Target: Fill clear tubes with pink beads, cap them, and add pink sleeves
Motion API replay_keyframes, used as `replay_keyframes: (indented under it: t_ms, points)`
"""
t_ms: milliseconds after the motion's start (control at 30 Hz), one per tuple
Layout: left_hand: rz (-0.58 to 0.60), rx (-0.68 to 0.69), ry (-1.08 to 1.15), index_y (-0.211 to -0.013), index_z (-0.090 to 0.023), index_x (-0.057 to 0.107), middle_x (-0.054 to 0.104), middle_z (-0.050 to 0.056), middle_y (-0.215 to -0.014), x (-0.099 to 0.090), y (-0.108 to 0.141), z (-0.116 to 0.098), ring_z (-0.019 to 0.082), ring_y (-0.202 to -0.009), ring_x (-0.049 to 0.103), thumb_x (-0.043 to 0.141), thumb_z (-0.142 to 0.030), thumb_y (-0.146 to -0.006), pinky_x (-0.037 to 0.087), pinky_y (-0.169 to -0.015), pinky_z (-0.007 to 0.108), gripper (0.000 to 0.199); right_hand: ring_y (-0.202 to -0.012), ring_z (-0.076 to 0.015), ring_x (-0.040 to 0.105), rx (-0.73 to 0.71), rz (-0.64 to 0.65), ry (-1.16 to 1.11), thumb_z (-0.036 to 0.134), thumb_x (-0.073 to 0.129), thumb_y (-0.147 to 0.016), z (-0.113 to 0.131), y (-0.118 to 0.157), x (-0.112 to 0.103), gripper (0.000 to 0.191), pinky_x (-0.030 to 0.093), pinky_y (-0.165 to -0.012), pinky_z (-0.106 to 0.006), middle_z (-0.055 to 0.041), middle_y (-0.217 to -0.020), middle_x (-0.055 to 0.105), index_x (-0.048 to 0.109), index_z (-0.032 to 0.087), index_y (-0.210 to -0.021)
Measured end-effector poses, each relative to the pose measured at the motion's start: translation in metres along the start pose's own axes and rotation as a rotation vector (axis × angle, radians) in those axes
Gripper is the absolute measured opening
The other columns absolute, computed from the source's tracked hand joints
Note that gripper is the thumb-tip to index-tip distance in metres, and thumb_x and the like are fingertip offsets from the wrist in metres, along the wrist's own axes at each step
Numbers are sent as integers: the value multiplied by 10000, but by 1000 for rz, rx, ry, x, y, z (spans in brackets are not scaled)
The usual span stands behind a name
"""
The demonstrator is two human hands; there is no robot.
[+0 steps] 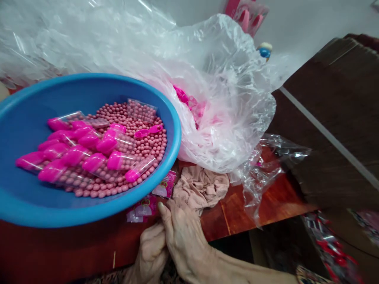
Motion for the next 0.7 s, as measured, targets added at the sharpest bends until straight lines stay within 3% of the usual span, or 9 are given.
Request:
replay_keyframes:
  t_ms: [200,367,500,600,700]
  points:
    - [-26,-22,26,-881,-142,711,683,122,-707,2,-1,1,229,-696,650,370,-27,-822,480,-557,286,365,-739,-254,500,-38,-48,1,457,214,-909,1,-4,0,412,356,-714,-427,-107,-763,572,499,211,-741]
    - [21,-4,63,-905,-156,714,699,108,-760,2,-10,-6,220,-730,644,395,-67,-844,503,-659,299,337,-705,-233,452,29,-132,-272,640,368,-815,-9,-1,-8,457,339,-735,-403,-62,-701,536,496,235,-647]
    - [3,-236,144,-846,-162,717,679,58,-794,-6,-15,0,185,-742,614,555,-85,-794,485,-686,248,187,-717,-197,501,68,-57,-509,689,397,-790,-15,-13,-9,517,400,-743,-340,-32,-691,557,560,220,-646]
    - [-115,-460,225,-743,-173,719,634,7,-704,-16,-9,9,147,-662,560,657,-159,-735,448,-613,214,64,-591,-164,535,155,74,-778,713,263,-816,-21,-20,-2,640,434,-604,-303,-26,-608,551,579,182,-648]
    - [-169,-661,372,-835,-157,716,623,1,-658,-17,0,12,110,-560,523,671,-277,-731,420,-516,191,165,-509,-134,528,202,127,-963,686,263,-833,-23,-18,0,622,416,-504,-259,-16,-595,553,577,160,-724]
Point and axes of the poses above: each hand's wrist, its own y-axis away from the middle knuckle, its own x-axis out of the palm, z = x × y, the point moved 6 cm from there along -y, towards the middle knuckle
